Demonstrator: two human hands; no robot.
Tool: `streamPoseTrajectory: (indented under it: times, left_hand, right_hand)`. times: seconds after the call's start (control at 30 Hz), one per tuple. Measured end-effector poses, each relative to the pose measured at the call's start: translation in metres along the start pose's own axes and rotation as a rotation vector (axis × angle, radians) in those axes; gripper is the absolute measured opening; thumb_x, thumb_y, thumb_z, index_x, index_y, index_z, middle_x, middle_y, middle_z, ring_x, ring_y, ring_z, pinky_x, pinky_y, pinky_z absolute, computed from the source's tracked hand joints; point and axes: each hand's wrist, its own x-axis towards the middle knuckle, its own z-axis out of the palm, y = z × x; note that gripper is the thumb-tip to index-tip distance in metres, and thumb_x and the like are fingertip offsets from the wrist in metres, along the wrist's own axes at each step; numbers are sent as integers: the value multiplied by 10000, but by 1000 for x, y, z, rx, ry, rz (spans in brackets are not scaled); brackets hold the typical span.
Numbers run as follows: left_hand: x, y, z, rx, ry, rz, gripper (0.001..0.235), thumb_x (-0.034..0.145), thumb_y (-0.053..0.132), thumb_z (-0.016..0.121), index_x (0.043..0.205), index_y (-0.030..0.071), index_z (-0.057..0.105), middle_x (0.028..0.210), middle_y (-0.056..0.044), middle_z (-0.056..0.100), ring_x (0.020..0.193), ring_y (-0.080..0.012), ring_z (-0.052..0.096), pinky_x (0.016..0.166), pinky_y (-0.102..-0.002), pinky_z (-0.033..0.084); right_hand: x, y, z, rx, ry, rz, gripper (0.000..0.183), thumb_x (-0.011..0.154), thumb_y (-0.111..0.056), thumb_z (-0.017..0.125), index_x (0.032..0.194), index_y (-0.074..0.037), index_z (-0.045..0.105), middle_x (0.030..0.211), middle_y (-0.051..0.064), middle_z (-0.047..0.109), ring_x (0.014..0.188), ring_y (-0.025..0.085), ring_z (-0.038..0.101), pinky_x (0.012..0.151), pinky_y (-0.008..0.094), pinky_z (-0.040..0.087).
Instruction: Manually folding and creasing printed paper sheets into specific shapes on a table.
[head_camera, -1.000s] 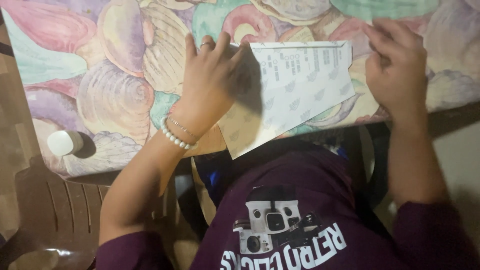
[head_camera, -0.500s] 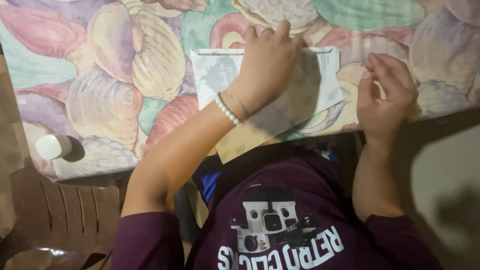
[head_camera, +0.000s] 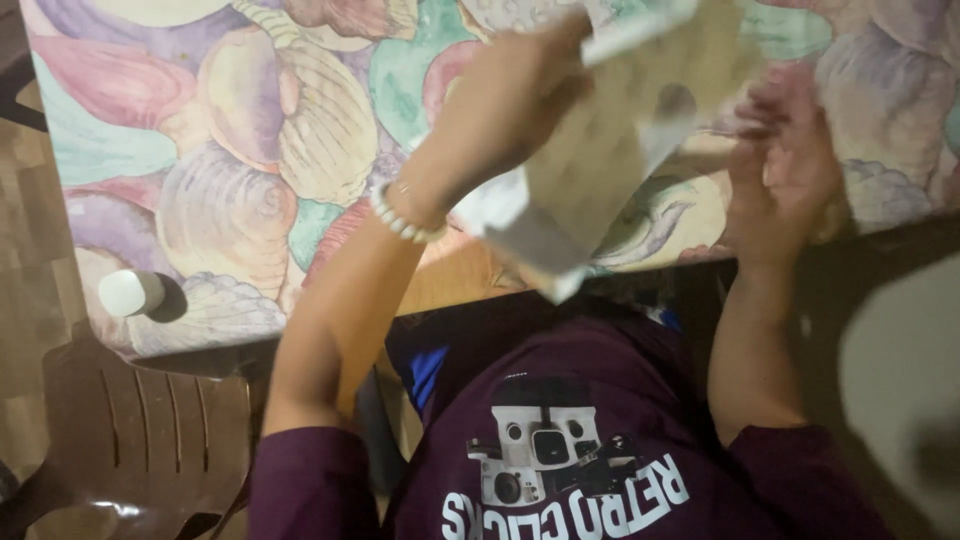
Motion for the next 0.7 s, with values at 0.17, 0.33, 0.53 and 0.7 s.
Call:
streamPoseTrajectory:
  times: [0.17, 0.33, 0.53, 0.7]
  left_hand:
    - [-55, 7, -29, -266, 539, 167, 347, 1193, 172, 616, 1504, 135, 469, 734, -2, 423, 658, -141, 386, 689, -310, 335]
    - [-87, 26, -44, -525, 688, 156, 135, 1086, 141, 500, 1208, 85, 507, 920, -43, 502, 853, -186, 472, 785, -325, 421]
    - [-95, 20, -36, -633, 750, 143, 166, 1069, 141, 452, 1220, 100, 507, 1027, -56, 611, 928, -201, 600, 842, -328, 504]
    - [-105, 25, -33, -630, 752, 102, 173, 1058, 180, 429, 1192, 117, 518, 943, -14, 537, 785, -151, 514, 683, -286, 435]
  right_hand:
    - [29, -36, 16, 101, -44, -38, 646, 1120, -310, 612, 1694, -142, 367, 1306, 312, 623, 1188, 397, 650, 1074, 495, 595]
    - [44, -37, 44, 128, -89, -104, 546, 1126, -186, 702, 1613, -109, 466, 1167, 199, 566, 1054, 302, 569, 966, 449, 580]
    - [52, -59, 68, -14, -22, -125, 587, 1091, -297, 690, 719, 10, 357, 712, 65, 287, 708, 219, 267, 675, 409, 222]
    - [59, -60, 57, 57, 0, -210, 123, 1071, 95, 798, 989, 133, 715, 902, 213, 665, 828, 292, 589, 727, 416, 466]
